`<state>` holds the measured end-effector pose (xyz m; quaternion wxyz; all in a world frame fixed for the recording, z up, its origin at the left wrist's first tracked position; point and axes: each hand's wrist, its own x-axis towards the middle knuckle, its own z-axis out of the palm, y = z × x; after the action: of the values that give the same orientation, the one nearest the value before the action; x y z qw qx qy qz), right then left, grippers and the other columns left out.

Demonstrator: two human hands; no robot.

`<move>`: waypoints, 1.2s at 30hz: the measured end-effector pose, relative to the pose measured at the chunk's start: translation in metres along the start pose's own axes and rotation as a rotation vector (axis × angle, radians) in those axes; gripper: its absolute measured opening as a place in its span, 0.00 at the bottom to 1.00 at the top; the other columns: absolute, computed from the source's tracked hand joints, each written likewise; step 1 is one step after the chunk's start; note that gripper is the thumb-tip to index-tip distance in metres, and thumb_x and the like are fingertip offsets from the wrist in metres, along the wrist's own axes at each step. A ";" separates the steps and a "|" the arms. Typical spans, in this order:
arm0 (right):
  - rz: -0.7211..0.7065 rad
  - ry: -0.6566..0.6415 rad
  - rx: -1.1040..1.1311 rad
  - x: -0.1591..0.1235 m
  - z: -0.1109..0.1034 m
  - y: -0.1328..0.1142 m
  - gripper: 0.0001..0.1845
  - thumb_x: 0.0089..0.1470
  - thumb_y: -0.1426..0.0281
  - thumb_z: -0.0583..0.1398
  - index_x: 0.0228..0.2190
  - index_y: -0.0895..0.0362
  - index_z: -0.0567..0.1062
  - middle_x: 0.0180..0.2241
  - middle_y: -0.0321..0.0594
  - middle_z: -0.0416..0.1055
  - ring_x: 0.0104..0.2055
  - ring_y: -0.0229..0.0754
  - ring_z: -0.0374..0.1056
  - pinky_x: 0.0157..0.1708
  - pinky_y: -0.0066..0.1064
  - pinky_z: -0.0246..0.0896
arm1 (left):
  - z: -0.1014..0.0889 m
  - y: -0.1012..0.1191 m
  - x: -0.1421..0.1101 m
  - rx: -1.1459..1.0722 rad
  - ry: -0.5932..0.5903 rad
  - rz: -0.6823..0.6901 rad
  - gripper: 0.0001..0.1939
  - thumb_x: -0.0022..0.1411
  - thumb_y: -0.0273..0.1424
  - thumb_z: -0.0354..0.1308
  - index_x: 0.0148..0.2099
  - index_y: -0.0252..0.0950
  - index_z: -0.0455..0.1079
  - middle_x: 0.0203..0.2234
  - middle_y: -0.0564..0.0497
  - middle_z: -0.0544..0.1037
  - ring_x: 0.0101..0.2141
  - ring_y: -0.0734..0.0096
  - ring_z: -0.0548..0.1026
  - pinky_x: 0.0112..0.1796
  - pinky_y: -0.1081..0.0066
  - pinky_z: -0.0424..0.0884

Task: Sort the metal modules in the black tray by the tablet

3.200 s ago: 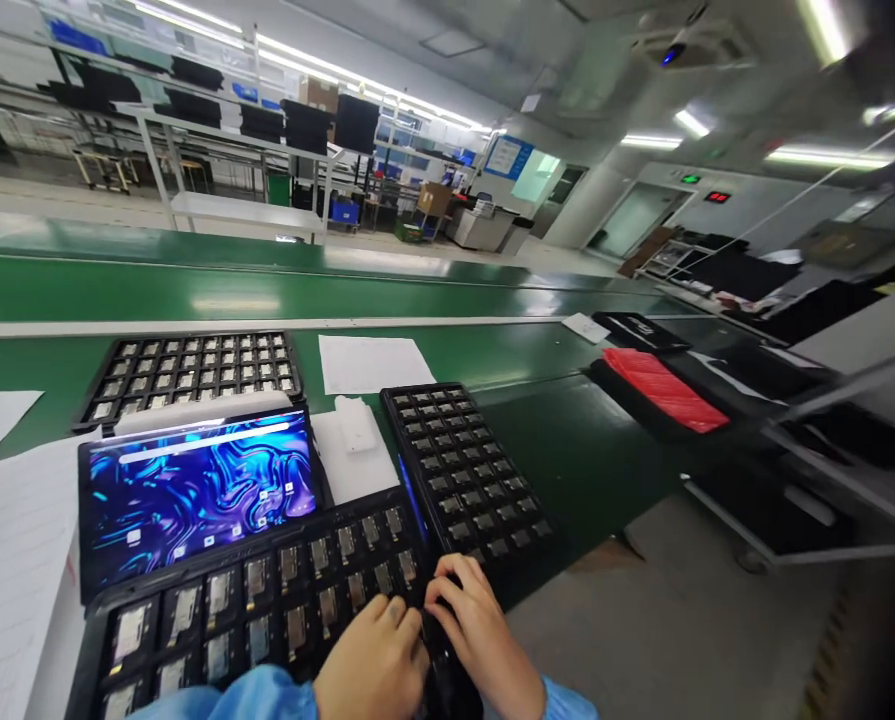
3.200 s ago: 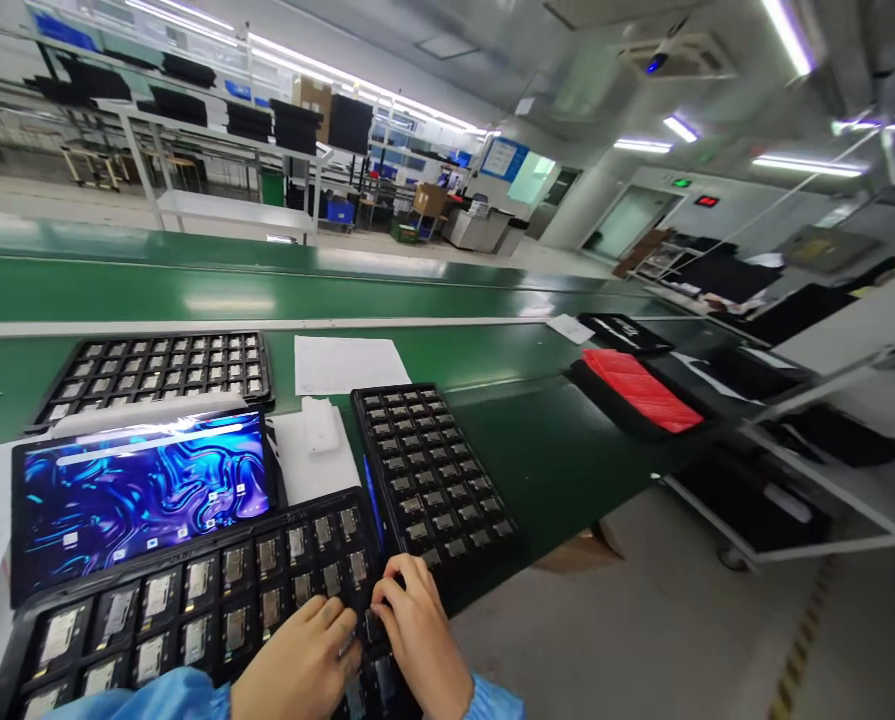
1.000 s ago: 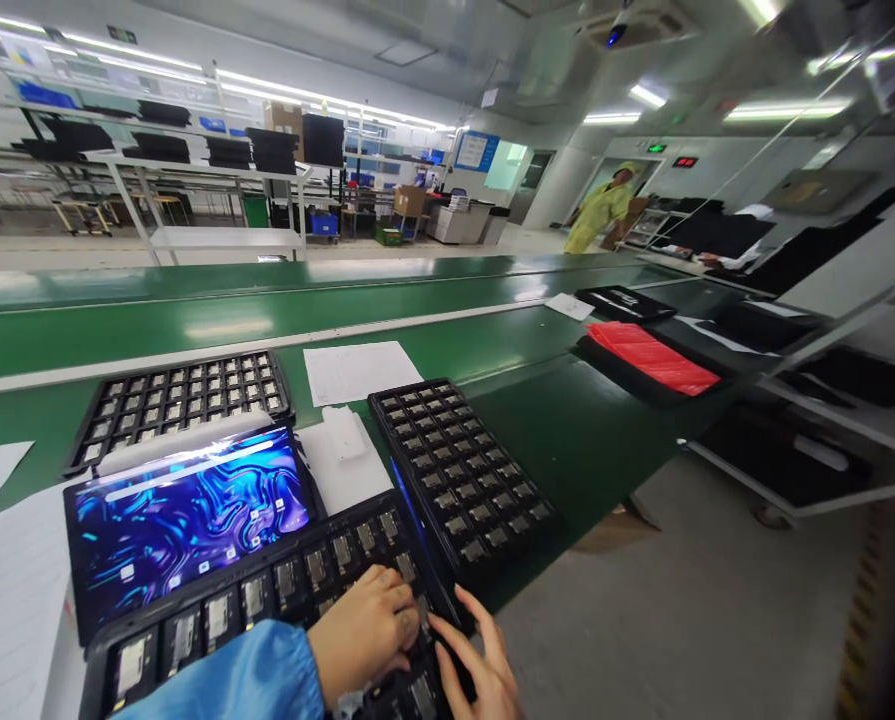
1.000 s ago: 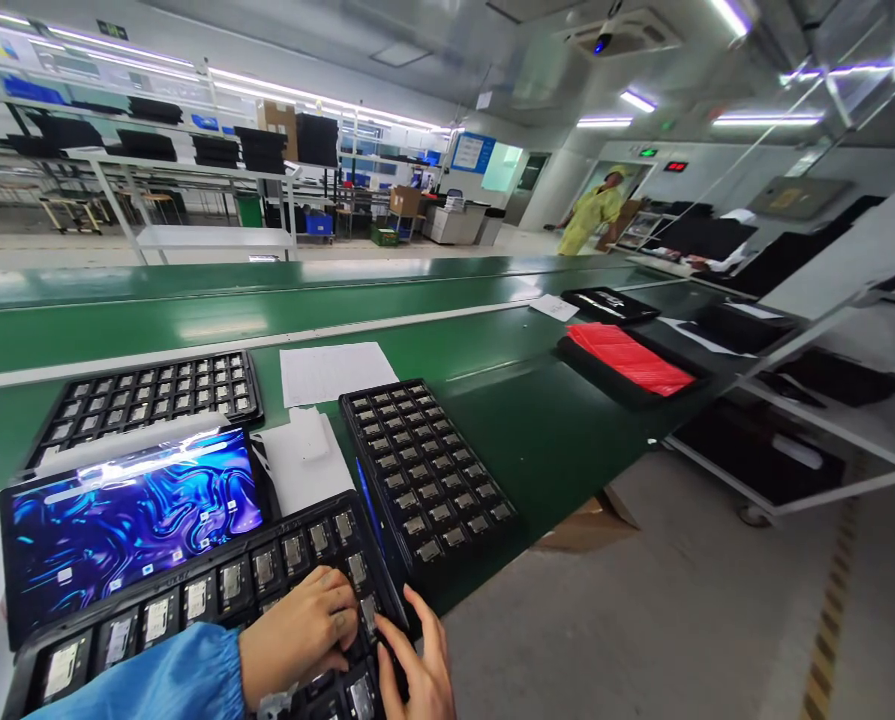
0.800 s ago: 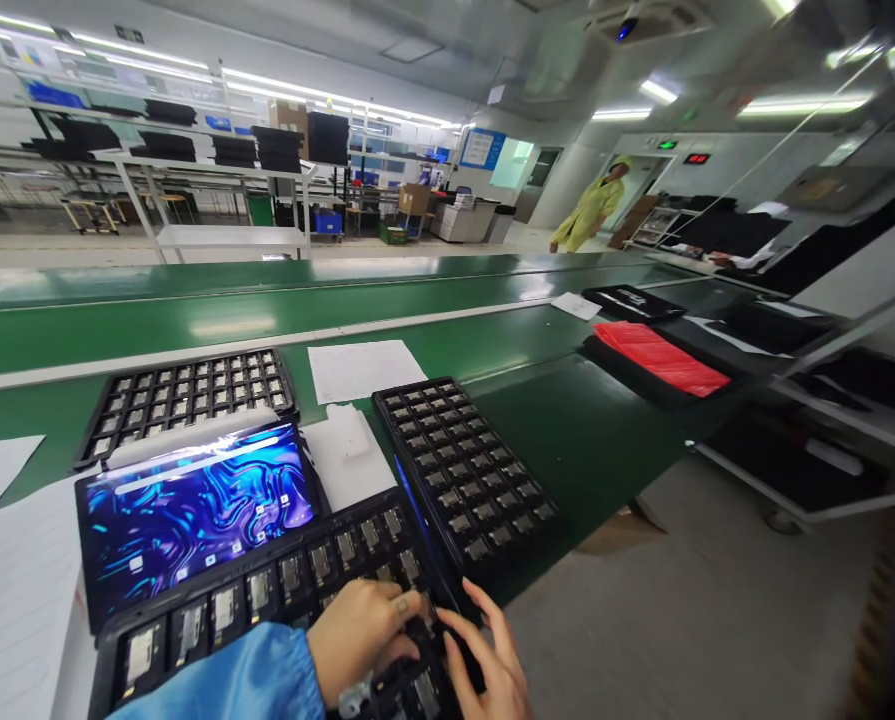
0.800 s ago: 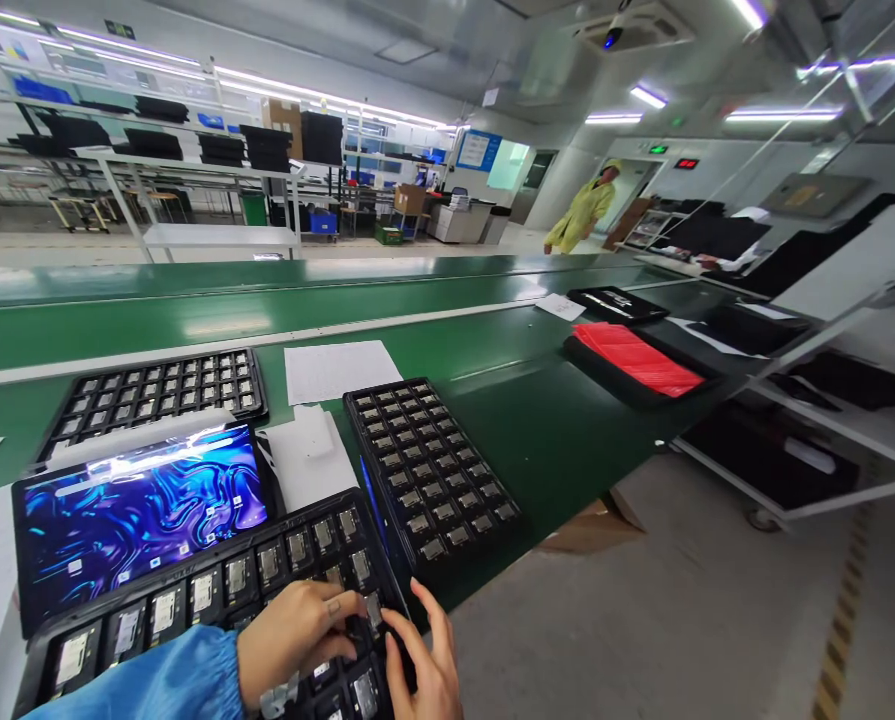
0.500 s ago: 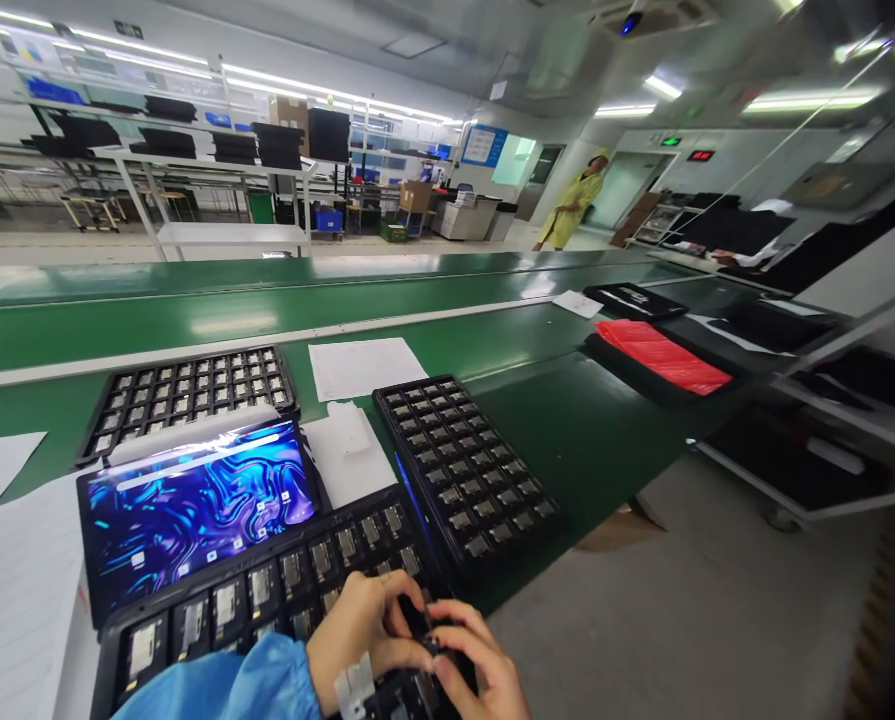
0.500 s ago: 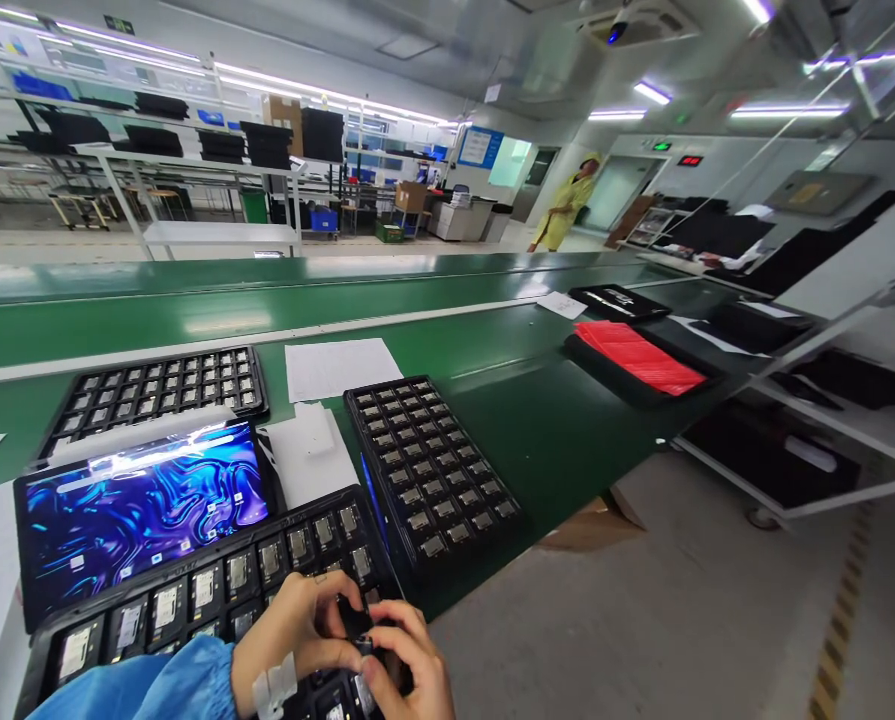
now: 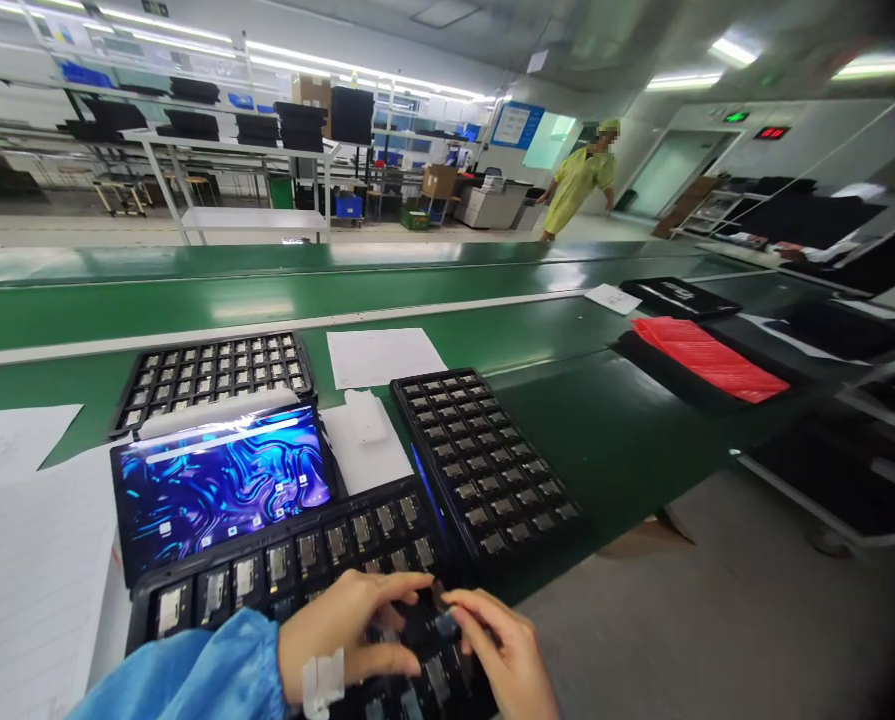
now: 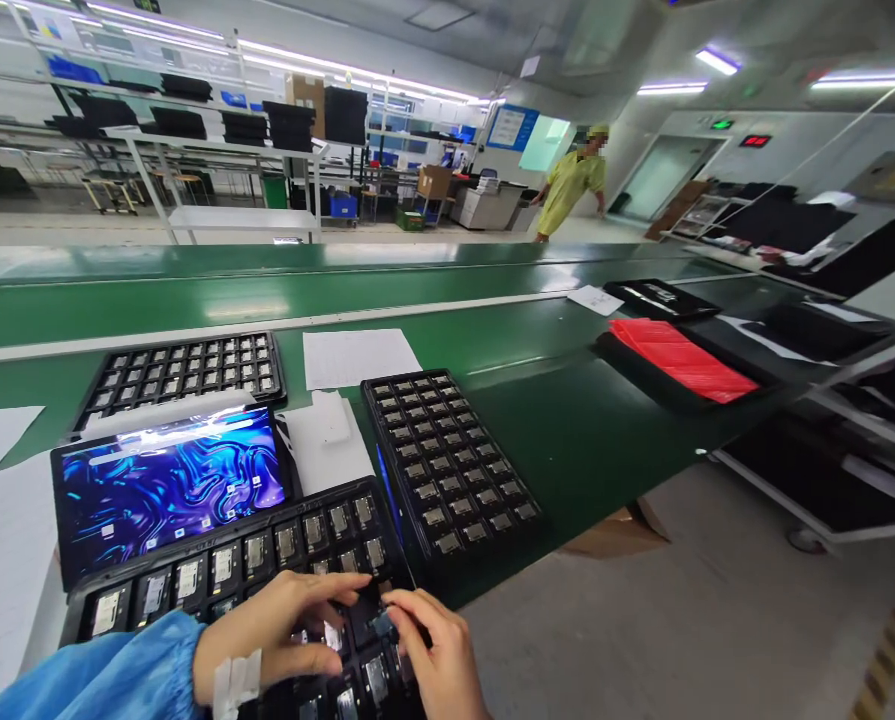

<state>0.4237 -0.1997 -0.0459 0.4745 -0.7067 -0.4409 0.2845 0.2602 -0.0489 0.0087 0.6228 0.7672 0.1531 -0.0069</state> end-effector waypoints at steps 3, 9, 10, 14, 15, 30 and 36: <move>-0.245 -0.066 -0.172 0.013 0.001 -0.008 0.17 0.63 0.62 0.50 0.37 0.54 0.77 0.30 0.39 0.72 0.32 0.38 0.69 0.32 0.24 0.64 | -0.009 0.010 -0.021 0.192 0.111 -0.025 0.23 0.56 0.28 0.58 0.55 0.41 0.67 0.43 0.49 0.77 0.41 0.65 0.75 0.44 0.69 0.70; -0.463 -0.186 -0.421 0.026 0.013 -0.012 0.15 0.63 0.70 0.49 0.40 0.55 0.76 0.30 0.40 0.68 0.33 0.41 0.66 0.34 0.33 0.67 | -0.016 0.014 -0.068 0.349 0.152 -0.068 0.18 0.61 0.30 0.55 0.53 0.43 0.68 0.47 0.52 0.76 0.46 0.66 0.74 0.49 0.70 0.68; -0.475 -0.166 -0.433 0.026 0.014 -0.011 0.14 0.63 0.70 0.50 0.40 0.56 0.75 0.30 0.40 0.68 0.34 0.41 0.66 0.35 0.33 0.68 | -0.016 0.011 -0.074 0.364 0.163 -0.054 0.17 0.62 0.31 0.55 0.54 0.44 0.68 0.47 0.53 0.76 0.46 0.67 0.74 0.48 0.71 0.69; -0.518 -0.073 -0.435 0.019 0.016 -0.009 0.12 0.63 0.71 0.51 0.43 0.56 0.72 0.34 0.40 0.70 0.38 0.41 0.66 0.37 0.33 0.68 | -0.011 0.000 -0.095 0.377 0.248 0.069 0.18 0.63 0.31 0.54 0.55 0.49 0.66 0.44 0.55 0.77 0.42 0.70 0.76 0.44 0.76 0.71; -0.519 -0.056 -0.439 0.017 0.016 -0.008 0.11 0.63 0.72 0.51 0.43 0.56 0.72 0.35 0.40 0.71 0.39 0.42 0.65 0.38 0.34 0.67 | -0.008 -0.003 -0.100 0.369 0.279 0.098 0.19 0.63 0.31 0.54 0.55 0.50 0.65 0.44 0.56 0.77 0.41 0.71 0.77 0.43 0.77 0.72; -0.493 0.029 -0.485 -0.009 0.016 -0.002 0.08 0.60 0.74 0.55 0.38 0.57 0.75 0.32 0.40 0.70 0.36 0.40 0.66 0.36 0.33 0.66 | 0.037 -0.025 -0.136 0.581 0.506 0.070 0.14 0.68 0.31 0.46 0.54 0.44 0.63 0.40 0.54 0.76 0.42 0.76 0.74 0.45 0.81 0.69; -0.474 0.076 -0.456 -0.018 0.023 -0.006 0.08 0.60 0.76 0.55 0.38 0.56 0.73 0.32 0.39 0.72 0.37 0.40 0.66 0.38 0.34 0.65 | 0.048 -0.028 -0.128 0.661 0.513 0.130 0.13 0.68 0.31 0.45 0.52 0.40 0.64 0.40 0.52 0.77 0.43 0.76 0.74 0.47 0.81 0.67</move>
<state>0.3942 -0.2050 -0.0495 0.3730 -0.6827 -0.6275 0.0337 0.1403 -0.1185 -0.0034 0.2840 0.9106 0.2440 0.1750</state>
